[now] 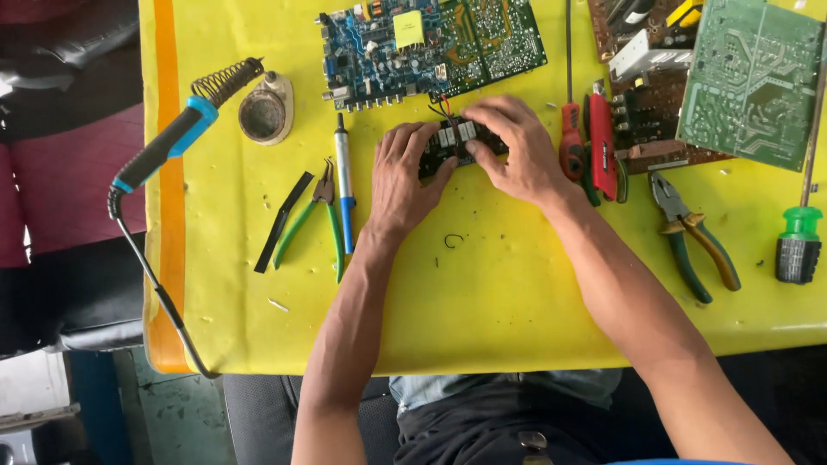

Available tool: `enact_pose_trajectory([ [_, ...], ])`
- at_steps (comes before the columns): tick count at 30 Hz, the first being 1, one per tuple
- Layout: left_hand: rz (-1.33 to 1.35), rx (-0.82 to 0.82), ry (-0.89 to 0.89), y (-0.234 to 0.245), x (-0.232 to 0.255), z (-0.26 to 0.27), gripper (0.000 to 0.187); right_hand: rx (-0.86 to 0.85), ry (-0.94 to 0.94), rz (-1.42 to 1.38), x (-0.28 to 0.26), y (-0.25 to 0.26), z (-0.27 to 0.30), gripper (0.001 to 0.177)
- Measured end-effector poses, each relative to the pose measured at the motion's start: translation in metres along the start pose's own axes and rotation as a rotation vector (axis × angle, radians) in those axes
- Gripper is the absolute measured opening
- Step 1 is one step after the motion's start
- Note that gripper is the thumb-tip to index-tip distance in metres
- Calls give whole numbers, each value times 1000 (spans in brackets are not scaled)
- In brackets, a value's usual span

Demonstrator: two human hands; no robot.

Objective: The person works on a small circuit board placed on a yellow table, using their hands to manipulate components and wires. They use a red utility knife to scrape or cut a section of the board and handle a soldering iron and pliers during the process.

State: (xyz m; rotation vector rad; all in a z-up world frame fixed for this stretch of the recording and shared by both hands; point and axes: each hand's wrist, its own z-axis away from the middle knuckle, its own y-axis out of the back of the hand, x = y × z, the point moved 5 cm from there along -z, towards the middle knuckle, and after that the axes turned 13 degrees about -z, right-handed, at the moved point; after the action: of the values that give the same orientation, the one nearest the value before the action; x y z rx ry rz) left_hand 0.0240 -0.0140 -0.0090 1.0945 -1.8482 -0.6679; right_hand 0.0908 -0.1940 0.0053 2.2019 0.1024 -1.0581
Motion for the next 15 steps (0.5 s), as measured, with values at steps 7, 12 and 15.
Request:
enact_pose_trajectory([
  [7, -2, -6, 0, 3, 1, -4, 45, 23, -59, 83, -6, 2, -1, 26],
  [12, -35, 41, -34, 6, 4, -6, 46, -62, -65, 133, -16, 0, -6, 32],
  [15, 2, 49, -23, 6, 1, -5, 44, -46, -75, 133, -1, -5, 2, 32],
])
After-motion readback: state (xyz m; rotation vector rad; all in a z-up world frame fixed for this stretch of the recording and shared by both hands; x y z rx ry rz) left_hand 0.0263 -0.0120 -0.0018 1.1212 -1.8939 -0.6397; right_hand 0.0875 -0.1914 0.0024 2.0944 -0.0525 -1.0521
